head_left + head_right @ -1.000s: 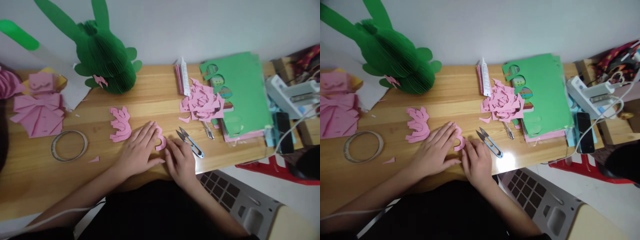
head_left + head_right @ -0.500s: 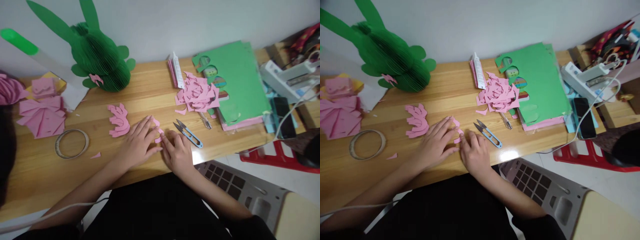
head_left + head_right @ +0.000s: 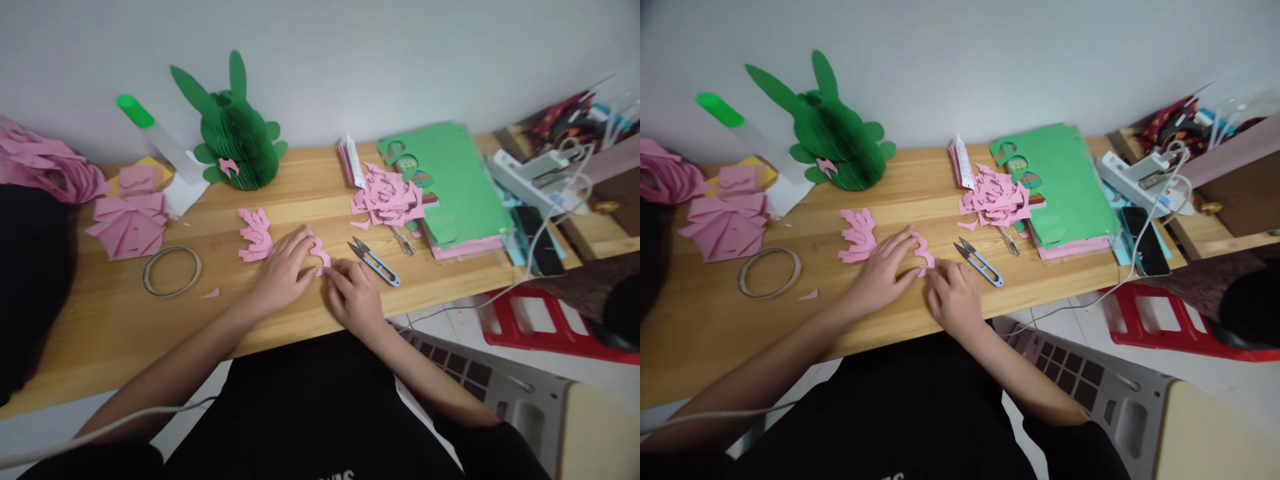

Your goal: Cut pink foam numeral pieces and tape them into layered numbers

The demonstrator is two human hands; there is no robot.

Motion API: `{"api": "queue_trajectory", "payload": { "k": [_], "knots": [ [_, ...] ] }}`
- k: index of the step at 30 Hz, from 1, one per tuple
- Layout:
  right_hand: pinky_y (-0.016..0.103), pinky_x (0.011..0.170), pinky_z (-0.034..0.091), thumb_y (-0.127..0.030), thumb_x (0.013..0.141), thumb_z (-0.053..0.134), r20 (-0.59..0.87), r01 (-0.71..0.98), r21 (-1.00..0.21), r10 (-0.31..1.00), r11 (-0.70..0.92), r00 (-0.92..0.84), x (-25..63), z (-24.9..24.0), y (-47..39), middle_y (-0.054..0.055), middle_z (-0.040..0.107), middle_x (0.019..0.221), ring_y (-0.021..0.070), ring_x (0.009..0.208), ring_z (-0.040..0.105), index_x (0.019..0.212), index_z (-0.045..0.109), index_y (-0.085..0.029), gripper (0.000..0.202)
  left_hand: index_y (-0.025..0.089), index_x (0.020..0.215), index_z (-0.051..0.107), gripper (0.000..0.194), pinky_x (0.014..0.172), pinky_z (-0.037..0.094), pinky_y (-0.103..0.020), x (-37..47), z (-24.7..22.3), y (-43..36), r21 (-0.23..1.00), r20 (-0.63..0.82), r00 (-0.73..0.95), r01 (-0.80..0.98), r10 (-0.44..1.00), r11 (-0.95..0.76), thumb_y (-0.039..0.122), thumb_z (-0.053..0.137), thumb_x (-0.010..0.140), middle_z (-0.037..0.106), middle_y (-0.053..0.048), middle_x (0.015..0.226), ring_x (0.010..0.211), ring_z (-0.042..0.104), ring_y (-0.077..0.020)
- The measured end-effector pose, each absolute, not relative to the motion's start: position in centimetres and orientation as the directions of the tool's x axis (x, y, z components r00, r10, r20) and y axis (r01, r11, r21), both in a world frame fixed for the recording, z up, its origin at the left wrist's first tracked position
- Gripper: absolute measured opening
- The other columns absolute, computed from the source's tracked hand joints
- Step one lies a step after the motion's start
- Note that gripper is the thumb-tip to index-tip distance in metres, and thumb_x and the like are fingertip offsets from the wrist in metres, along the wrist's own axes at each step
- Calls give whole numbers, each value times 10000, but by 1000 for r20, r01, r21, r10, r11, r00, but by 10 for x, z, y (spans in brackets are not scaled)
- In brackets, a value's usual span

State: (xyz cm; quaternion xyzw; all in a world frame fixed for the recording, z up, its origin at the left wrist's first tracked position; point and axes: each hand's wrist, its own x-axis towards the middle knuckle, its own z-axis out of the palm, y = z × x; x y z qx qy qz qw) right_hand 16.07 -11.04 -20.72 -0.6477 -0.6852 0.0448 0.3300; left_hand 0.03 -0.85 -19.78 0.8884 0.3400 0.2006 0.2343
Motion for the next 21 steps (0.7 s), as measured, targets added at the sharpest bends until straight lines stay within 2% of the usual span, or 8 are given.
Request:
{"api": "queue_trajectory", "payload": {
  "k": [2,5,8,13,17,21],
  "knots": [
    [419,834,530,-165,909,496,372,825,-555,919,107,130,162,-209,-105,149,653,1012,267,931,617,1080,704,-140,271,141,1286,567,392,1126,410,-517,-2,-200,-7,578,237,649,504,723,-642,221,531,904,520,-176,1460,1366,482,-292],
    [442,813,538,-158,892,499,365,817,-574,908,47,204,159,-209,-96,158,632,951,286,900,620,1065,701,-104,271,165,1105,673,278,1069,464,-498,-3,-204,-6,569,290,613,508,735,-647,153,501,887,636,-138,1289,1245,580,-270],
    [457,798,536,-170,877,526,339,799,-601,908,6,248,149,-206,-89,147,618,927,290,868,609,990,723,-127,231,169,963,729,240,1027,484,-499,-3,-206,-6,563,321,591,510,740,-651,122,520,853,669,-127,1182,1159,615,-274],
    [391,818,535,-103,863,502,321,736,-676,908,21,268,135,-206,-82,118,623,939,248,901,608,974,743,-161,272,183,888,754,197,963,498,-472,-1,-202,-4,596,324,551,513,769,-618,237,565,888,714,-96,1026,1037,636,-258],
    [424,906,502,-47,823,488,312,690,-720,921,69,233,132,-209,-79,122,635,1006,255,1016,590,937,777,-185,340,194,754,741,252,931,495,-451,0,-197,-3,659,300,488,515,820,-548,336,580,886,723,-70,873,932,643,-238],
    [422,928,500,-44,809,494,295,621,-778,928,96,227,137,-211,-79,97,651,989,239,1022,613,873,787,-212,344,200,637,703,188,896,498,-427,1,-195,-4,734,246,416,510,875,-449,292,632,784,707,-58,773,866,644,-236]
  ]
}}
